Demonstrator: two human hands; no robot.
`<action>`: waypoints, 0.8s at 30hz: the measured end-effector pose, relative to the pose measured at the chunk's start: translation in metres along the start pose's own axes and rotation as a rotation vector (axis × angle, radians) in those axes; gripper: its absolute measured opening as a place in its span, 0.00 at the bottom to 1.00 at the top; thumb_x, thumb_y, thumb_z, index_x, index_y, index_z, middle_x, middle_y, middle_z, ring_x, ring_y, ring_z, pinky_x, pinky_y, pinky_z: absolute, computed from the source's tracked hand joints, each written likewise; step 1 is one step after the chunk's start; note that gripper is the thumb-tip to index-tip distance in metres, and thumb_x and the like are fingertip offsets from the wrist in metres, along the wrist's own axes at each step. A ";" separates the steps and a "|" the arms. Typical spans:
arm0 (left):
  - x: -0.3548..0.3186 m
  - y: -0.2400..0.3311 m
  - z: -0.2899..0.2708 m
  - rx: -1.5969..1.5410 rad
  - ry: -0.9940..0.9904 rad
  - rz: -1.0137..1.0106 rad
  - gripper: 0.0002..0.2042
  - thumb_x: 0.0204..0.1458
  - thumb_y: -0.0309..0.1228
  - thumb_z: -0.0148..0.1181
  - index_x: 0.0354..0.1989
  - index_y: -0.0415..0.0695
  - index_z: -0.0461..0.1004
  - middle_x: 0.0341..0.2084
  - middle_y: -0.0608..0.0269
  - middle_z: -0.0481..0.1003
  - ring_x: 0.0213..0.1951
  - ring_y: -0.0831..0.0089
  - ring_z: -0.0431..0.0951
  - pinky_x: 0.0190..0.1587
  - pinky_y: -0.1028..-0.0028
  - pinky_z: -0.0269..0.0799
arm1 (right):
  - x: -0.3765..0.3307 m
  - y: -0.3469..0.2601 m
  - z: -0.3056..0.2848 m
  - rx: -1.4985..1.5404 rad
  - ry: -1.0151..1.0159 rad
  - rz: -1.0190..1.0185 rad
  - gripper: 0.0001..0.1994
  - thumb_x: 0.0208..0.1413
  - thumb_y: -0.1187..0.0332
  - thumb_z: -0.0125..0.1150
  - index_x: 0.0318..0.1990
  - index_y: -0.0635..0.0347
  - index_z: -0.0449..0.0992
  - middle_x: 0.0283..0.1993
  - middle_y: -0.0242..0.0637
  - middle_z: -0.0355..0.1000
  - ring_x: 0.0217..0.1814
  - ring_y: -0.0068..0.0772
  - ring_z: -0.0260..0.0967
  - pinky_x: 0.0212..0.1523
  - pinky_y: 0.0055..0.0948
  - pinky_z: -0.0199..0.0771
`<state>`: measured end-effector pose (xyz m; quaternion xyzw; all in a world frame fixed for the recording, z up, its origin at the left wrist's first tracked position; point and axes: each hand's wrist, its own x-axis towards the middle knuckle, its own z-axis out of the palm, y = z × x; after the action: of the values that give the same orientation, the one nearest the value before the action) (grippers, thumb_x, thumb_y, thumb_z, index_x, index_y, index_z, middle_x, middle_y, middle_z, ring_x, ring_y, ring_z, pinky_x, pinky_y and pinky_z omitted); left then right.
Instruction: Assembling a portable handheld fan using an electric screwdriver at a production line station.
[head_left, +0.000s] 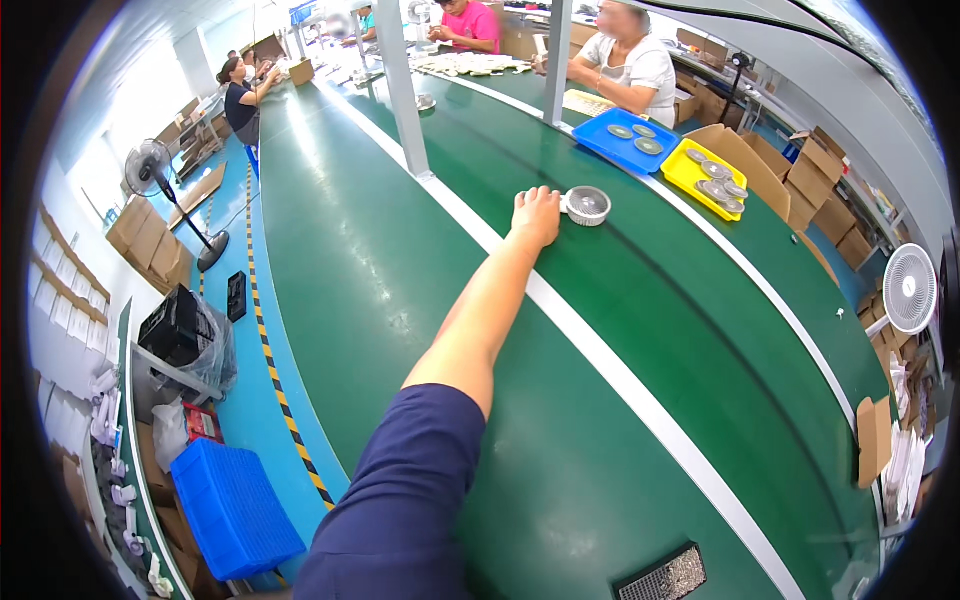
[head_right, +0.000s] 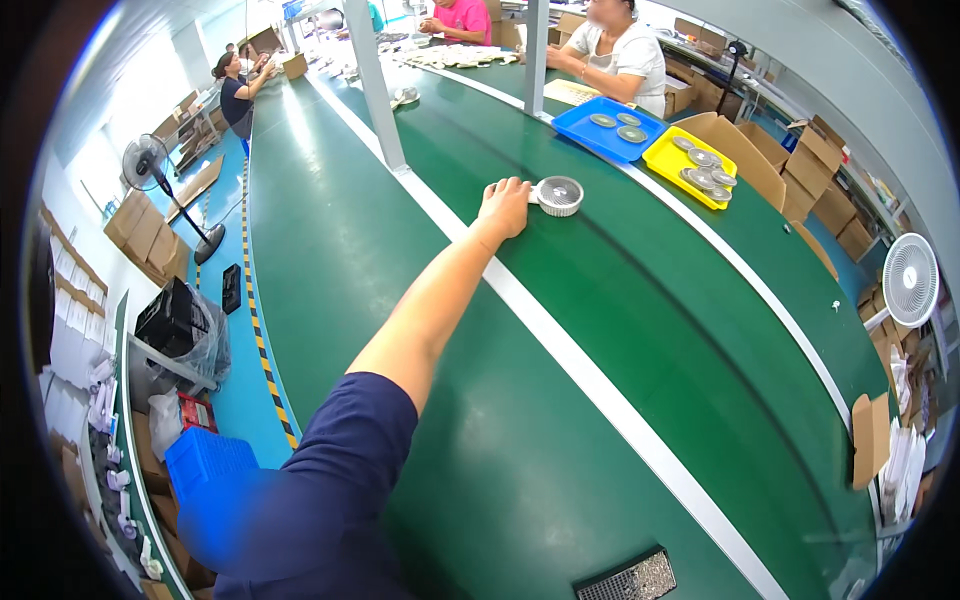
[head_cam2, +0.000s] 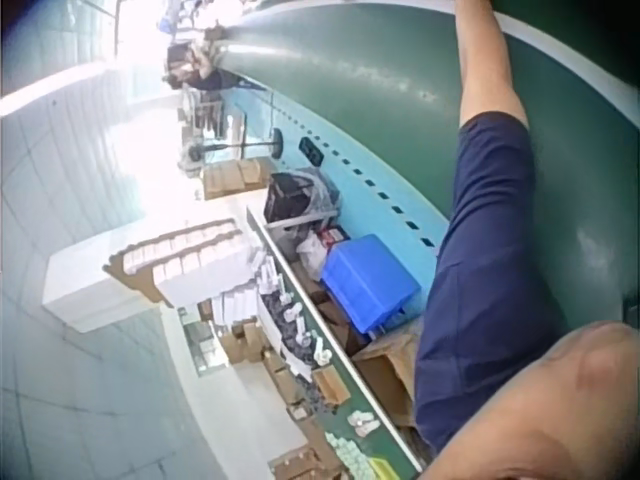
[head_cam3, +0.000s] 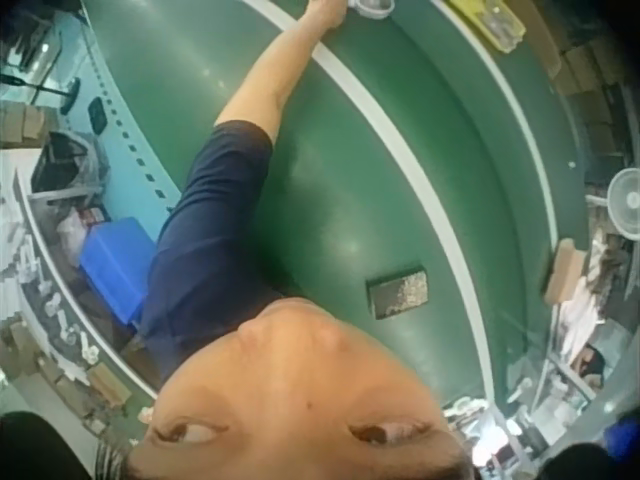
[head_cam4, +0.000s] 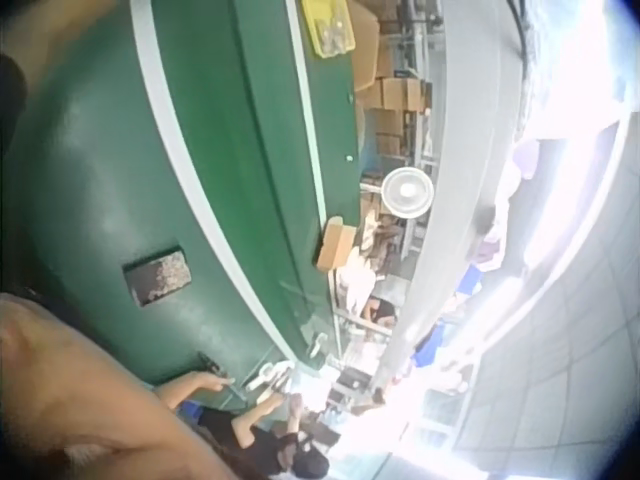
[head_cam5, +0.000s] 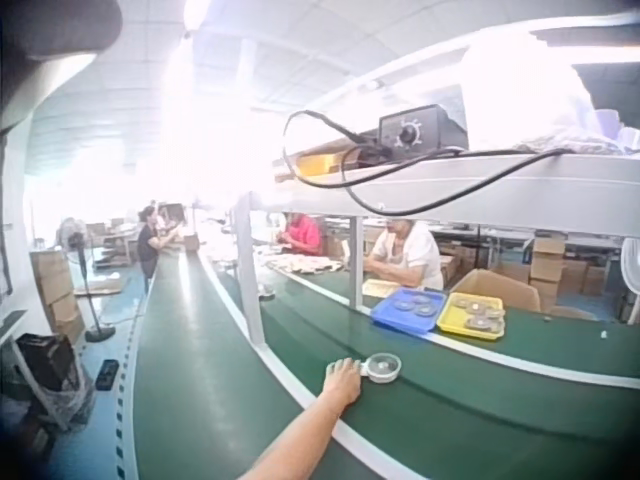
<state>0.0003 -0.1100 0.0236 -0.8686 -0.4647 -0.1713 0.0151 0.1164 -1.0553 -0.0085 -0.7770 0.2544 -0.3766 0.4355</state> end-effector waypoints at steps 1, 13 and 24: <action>0.002 0.003 0.001 0.067 0.018 -0.011 0.19 0.48 0.27 0.52 0.51 0.47 0.66 0.49 0.55 0.64 0.56 0.59 0.62 0.56 0.57 0.58 | 0.002 0.001 0.001 0.028 0.010 0.005 0.33 0.59 0.48 0.49 0.35 0.84 0.73 0.33 0.58 0.73 0.34 0.43 0.68 0.37 0.39 0.69; -0.050 0.065 -0.012 -1.562 -0.499 0.074 0.16 0.56 0.40 0.52 0.44 0.39 0.68 0.32 0.58 0.73 0.34 0.64 0.75 0.39 0.65 0.74 | 0.045 0.031 0.000 0.179 0.304 0.088 0.33 0.62 0.47 0.39 0.40 0.81 0.72 0.35 0.53 0.73 0.34 0.45 0.71 0.35 0.41 0.76; -0.361 0.188 -0.142 -2.058 -0.994 -0.316 0.22 0.61 0.34 0.44 0.60 0.36 0.54 0.52 0.51 0.66 0.49 0.62 0.71 0.52 0.60 0.70 | -0.201 -0.239 0.049 1.425 -0.933 0.111 0.39 0.49 0.29 0.37 0.61 0.46 0.47 0.30 0.32 0.60 0.17 0.27 0.61 0.15 0.28 0.67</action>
<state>-0.0714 -0.5328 0.0696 -0.3737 -0.1633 -0.1082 -0.9066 0.0539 -0.7693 0.1097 -0.3796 -0.2109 -0.0662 0.8984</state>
